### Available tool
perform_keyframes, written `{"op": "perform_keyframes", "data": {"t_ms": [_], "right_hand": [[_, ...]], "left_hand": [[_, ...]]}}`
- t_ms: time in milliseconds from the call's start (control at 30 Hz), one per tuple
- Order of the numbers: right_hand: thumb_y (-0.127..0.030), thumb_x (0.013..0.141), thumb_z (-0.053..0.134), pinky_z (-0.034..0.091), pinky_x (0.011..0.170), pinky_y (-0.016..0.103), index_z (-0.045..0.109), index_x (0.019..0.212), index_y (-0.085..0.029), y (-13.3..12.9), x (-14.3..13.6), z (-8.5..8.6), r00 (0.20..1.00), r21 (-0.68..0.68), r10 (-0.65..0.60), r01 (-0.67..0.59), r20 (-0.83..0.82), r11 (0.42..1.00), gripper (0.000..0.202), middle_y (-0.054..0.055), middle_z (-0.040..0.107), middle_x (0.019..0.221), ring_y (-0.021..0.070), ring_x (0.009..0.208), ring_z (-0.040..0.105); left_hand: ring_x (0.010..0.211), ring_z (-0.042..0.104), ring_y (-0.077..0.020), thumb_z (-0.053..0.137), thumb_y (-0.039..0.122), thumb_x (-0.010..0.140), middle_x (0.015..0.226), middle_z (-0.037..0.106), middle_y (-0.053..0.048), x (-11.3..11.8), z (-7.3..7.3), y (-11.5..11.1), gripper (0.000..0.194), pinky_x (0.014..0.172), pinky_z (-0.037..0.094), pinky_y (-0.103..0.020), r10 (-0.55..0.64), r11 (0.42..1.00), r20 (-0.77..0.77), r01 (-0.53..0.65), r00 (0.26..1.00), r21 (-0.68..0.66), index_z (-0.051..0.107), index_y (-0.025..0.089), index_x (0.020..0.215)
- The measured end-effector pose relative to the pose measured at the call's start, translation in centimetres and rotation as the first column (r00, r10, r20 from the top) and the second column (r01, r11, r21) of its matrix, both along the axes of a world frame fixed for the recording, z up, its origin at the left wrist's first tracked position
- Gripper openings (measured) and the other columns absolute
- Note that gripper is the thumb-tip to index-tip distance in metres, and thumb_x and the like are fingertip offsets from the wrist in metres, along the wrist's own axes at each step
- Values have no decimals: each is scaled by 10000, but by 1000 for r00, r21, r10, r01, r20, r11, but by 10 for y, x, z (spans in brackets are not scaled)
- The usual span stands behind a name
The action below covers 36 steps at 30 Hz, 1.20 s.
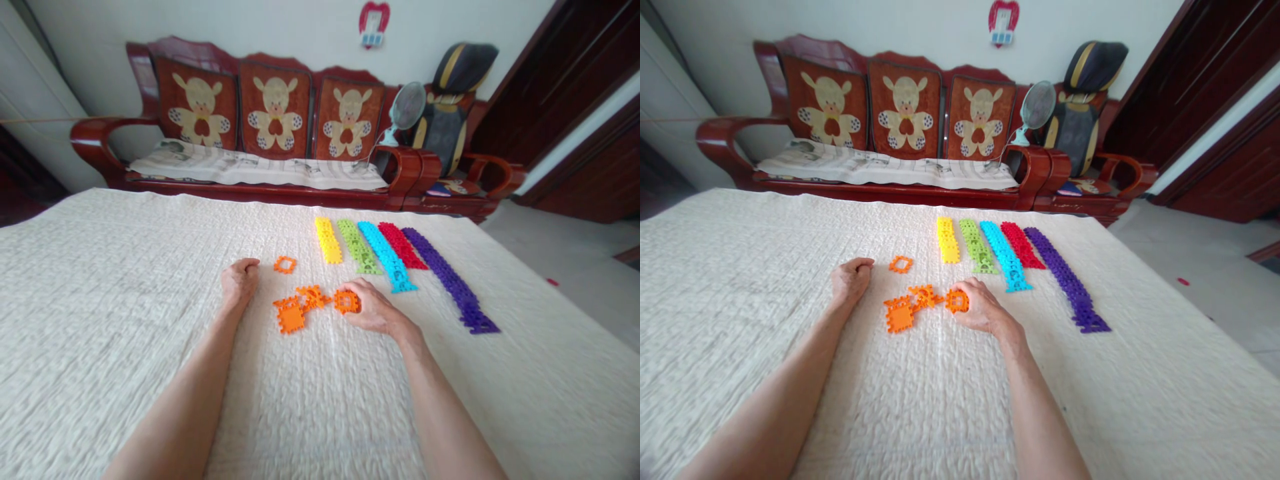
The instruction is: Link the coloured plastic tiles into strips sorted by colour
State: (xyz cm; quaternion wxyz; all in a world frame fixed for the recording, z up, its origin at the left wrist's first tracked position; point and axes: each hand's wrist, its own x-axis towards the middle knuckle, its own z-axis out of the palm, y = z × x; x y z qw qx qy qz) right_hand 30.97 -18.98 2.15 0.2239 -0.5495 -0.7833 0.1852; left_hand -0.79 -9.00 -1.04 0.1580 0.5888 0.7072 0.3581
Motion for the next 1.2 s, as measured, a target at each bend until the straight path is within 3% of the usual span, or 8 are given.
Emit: {"op": "perform_keyframes", "data": {"t_ms": [133,233,333,500,700,933,1067,1200], "right_hand": [[-255,680,762,517,910,378,671,1081,-246,-4,-2,9,1000,-63,18,-17,14,998,411,55,661,1077,241,998,641],[-286,741,741,490,968,410,651,1106,-219,-2,-19,10,999,37,-28,29,-18,999,382,86,670,1146,262,1083,631],[-289,794,710,484,962,422,629,1138,-210,0,-47,2,998,152,-41,47,-45,987,362,94,698,1128,265,1070,640],[-243,829,674,492,927,426,640,1108,-220,1,-78,-16,998,208,-57,64,-37,976,282,85,727,1071,262,1020,656],[-180,830,600,528,908,372,667,1081,-221,9,-64,-19,979,211,-98,135,-177,968,263,75,752,1073,227,991,696],[-228,824,598,529,928,401,693,1012,-198,23,-31,-22,945,224,-284,316,-164,922,213,94,759,1058,247,984,698],[-197,830,572,523,934,403,699,980,-205,27,-24,-27,954,218,-266,291,-134,932,197,86,754,1032,243,988,688],[-173,830,555,513,944,399,699,1005,-192,25,-26,-22,969,280,-203,236,-145,931,227,96,736,1043,242,1015,671]], "left_hand": [[1016,704,-234,435,215,794,1027,774,-54,1,2,-1,387,980,508,-334,1,1000,2,-1,1000,0,785,194,958],[1019,705,-228,430,202,793,1032,774,-55,2,5,-2,397,982,506,-325,-5,1000,-2,5,1000,-1,786,184,969],[1018,707,-229,433,200,793,1029,775,-57,2,6,-2,399,973,512,-323,0,1000,-6,0,1000,-8,788,181,974],[1017,708,-231,433,200,792,1034,774,-65,2,4,-2,399,978,511,-328,-7,1000,-6,7,1000,10,788,172,971],[1017,708,-234,430,200,788,1025,775,-62,2,7,-3,405,976,513,-335,-1,1000,-12,1,1000,1,786,172,978],[1012,709,-223,427,201,786,1008,778,-50,4,10,-4,401,977,510,-320,7,1000,-19,-7,1000,-7,786,181,965],[1009,709,-231,426,208,785,1005,778,-60,3,7,-3,409,970,513,-329,7,1000,-25,-7,1000,0,783,171,980],[1001,710,-235,430,210,780,1008,777,-63,1,4,-2,409,962,515,-331,3,1000,-14,-3,1000,6,784,169,979]]}}
